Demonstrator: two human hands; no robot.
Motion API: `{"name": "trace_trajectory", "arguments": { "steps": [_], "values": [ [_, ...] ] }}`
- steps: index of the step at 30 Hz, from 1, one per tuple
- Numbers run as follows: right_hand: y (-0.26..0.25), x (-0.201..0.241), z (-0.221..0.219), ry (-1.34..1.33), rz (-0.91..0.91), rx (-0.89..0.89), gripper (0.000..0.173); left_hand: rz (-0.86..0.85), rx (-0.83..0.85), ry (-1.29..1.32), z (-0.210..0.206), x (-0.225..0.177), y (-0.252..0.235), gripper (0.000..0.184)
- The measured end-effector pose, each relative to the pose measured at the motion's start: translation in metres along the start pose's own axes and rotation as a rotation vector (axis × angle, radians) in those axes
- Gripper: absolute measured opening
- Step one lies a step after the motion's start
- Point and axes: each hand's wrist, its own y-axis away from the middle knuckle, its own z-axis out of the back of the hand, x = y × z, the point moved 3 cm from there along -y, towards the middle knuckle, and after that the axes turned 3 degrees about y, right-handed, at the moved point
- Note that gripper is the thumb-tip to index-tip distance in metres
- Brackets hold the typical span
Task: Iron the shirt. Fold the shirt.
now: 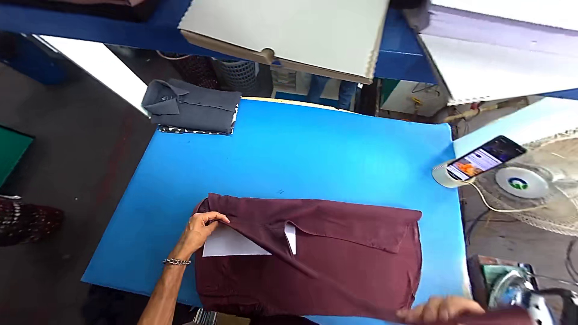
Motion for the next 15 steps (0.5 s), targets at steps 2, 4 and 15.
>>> {"name": "trace_trajectory", "arguments": {
  "steps": [2, 4, 15],
  "values": [
    [0.007, -0.007, 0.050, -0.024, 0.045, -0.340, 0.030, 0.024, 0.031, -0.048, 0.000, -0.001, -0.006, 0.019],
    [-0.009, -0.019, 0.095, 0.069, 0.064, -0.508, 0.030, 0.045, 0.050, -0.105, -0.001, -0.006, -0.014, 0.014],
    [-0.114, -0.064, 0.212, 0.931, -0.147, -0.906, 0.032, -0.068, -0.110, -0.499, 0.018, -0.033, -0.067, 0.034]
  ]
}}
